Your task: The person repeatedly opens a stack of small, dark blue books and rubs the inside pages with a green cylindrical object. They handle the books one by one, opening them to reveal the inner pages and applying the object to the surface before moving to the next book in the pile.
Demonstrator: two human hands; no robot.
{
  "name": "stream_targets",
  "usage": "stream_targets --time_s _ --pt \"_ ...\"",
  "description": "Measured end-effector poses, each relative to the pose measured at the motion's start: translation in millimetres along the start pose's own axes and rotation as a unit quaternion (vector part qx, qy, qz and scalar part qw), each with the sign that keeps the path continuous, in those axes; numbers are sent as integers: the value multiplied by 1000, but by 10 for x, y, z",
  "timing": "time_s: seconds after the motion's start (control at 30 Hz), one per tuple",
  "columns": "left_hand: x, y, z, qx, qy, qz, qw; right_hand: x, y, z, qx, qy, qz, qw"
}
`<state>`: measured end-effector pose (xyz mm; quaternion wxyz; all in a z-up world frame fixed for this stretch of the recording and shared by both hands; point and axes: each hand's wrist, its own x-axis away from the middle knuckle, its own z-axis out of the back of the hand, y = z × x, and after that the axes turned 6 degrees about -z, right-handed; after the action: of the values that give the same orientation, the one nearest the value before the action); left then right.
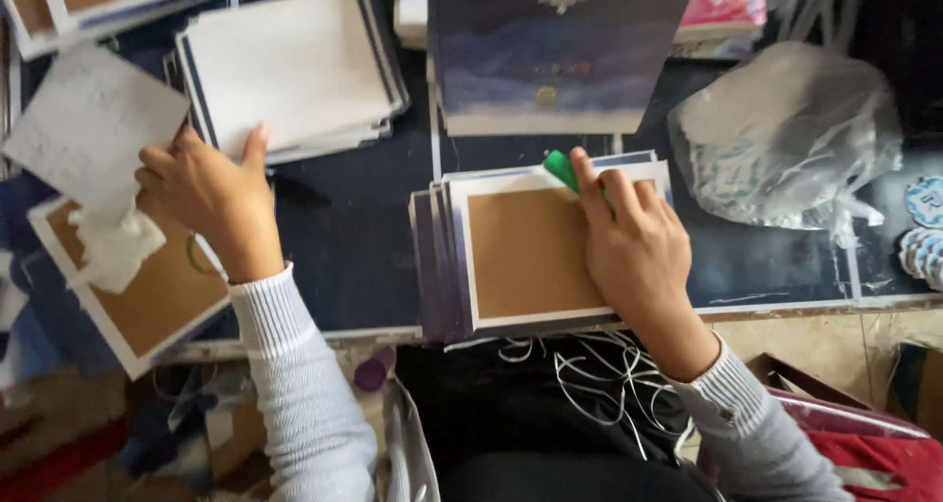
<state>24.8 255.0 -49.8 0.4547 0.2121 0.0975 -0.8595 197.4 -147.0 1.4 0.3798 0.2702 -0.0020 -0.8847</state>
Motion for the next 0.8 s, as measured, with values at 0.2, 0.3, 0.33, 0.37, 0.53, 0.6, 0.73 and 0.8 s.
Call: stream_targets --time_s 0.2,0.3,0.33,0.37,0.53,0.6,0.73,0.8 --pt "-21 74 238 -83 43 53 994 4 78 -32 -38 -7 30 999" --pt "129 203 853 276 101 16 956 -1 83 97 -176 -117 -44 976" --pt "249 326 1170 432 62 43 899 4 50 170 -249 -60 -54 965" --pt "366 446 1491 576 23 64 815 4 13 236 -321 -1 -64 945" --pt "1117 965 1720 624 -17 46 779 -182 -367 835 -382 26 56 922" --pt "1397 1160 1748 592 -30 46 804 -198 -464 926 -329 40 92 939" --pt "1640 1329 1801 599 -170 28 782 -214 -493 1004 -330 44 103 937" --pt "1643 1354 1814 575 -185 -14 797 -192 -442 1023 -300 49 103 947"
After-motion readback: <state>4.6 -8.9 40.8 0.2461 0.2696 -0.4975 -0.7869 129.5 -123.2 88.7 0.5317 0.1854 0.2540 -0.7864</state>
